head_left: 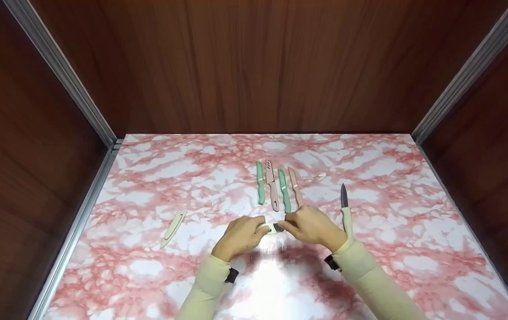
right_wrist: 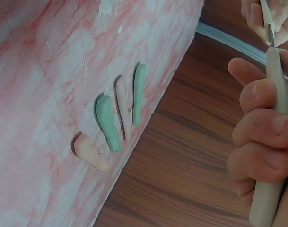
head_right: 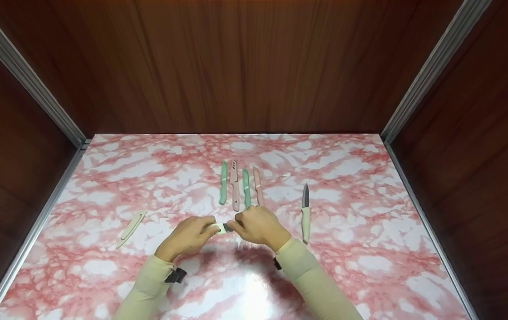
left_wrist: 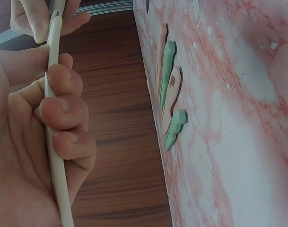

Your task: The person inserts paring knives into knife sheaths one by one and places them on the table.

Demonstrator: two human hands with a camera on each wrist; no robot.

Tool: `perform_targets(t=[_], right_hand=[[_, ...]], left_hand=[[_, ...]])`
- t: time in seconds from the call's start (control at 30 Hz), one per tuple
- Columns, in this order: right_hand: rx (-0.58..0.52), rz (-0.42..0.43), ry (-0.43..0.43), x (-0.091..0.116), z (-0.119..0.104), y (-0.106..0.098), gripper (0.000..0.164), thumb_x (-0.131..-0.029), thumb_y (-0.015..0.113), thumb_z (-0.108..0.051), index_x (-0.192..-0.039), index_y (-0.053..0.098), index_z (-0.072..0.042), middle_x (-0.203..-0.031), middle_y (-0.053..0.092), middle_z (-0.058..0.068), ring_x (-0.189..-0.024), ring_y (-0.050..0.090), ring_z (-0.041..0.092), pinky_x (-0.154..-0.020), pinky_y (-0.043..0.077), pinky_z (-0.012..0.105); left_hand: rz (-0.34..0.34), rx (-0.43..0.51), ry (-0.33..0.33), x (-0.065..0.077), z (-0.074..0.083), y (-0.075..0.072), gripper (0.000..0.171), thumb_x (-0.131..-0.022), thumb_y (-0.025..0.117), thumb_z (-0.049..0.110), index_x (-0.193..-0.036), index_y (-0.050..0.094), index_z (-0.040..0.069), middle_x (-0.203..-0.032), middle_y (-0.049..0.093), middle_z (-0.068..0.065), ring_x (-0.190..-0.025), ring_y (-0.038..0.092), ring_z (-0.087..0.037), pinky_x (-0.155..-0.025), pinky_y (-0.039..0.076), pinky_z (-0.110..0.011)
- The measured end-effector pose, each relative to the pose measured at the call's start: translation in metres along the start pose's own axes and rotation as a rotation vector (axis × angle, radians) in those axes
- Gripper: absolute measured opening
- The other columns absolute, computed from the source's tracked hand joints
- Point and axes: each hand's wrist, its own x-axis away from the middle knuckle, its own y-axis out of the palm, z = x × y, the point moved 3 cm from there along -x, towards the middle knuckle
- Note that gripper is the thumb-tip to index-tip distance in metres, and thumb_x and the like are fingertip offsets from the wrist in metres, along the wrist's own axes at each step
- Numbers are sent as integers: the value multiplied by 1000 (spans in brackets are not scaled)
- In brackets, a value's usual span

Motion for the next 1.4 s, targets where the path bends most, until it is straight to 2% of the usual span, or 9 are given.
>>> perform_targets(t=[0.33,0.6,0.7,0.87,1.0,1.1,1.23,1.3,1.4], right_hand=[[17,31,-33,-4,-2,0,30,-93,59,-32,-66,61,-19,-50,45,-12,-42,41,2,-49,43,30],[35,36,-45,-6,-1,0,30,-94,58,-32,-68,64,-19,-52,49,-12,-44,45,3,-55,47,34],[32,38,-50,-6,0,1,28,-93,59,-30,-68,64,-19,-52,49,-11,-43,45,3,-68,50,38],[32,41,-48,-6,0,0,28,-93,59,-29,-67,63,-20,-51,50,-11,-43,46,4,-80,48,42],[34,37,-42,-7,-1,0,30,-94,59,-30,-66,62,-19,-51,50,-11,-43,46,5,-80,48,41],[30,32,-29,-7,-1,-1,31,-94,59,-31,-64,60,-19,-51,48,-12,-43,45,4,-67,50,38],[24,28,-22,-8,-2,-1,33,-94,58,-32,-63,58,-20,-51,45,-13,-42,43,4,-64,49,38],[23,32,-24,-8,-2,-1,33,-94,58,-32,-63,57,-20,-51,44,-13,-42,42,3,-76,48,40],[28,31,-34,-7,-2,0,34,-95,56,-33,-64,58,-19,-50,44,-13,-42,42,3,-96,39,42]], left_hand=[[-2,-14,19,-1,2,-1,30,-97,49,31,-71,42,18,-58,32,8,-53,35,-9,-51,30,-26],[-16,-11,18,-2,3,0,32,-99,48,32,-71,41,17,-58,30,9,-51,29,-7,-48,27,-24],[-10,-29,23,-3,3,0,31,-99,48,32,-72,42,18,-58,31,9,-51,30,-7,-49,27,-25],[-10,-39,24,-4,4,0,30,-99,48,34,-73,43,18,-58,32,9,-52,32,-8,-50,29,-26],[-8,-40,16,-4,5,0,30,-98,49,34,-73,44,18,-58,33,8,-52,34,-9,-51,30,-26],[-3,-44,14,-5,6,0,29,-98,48,34,-73,44,18,-58,34,8,-53,36,-9,-51,31,-27],[-1,-46,18,-6,7,0,28,-98,49,34,-74,46,18,-59,36,9,-53,39,-10,-51,33,-28],[-1,-49,22,-7,6,1,28,-98,50,34,-75,46,18,-59,36,9,-53,39,-10,-51,33,-28],[-1,-43,31,-7,6,1,28,-98,50,34,-75,46,18,-59,36,9,-52,37,-9,-50,32,-27]])
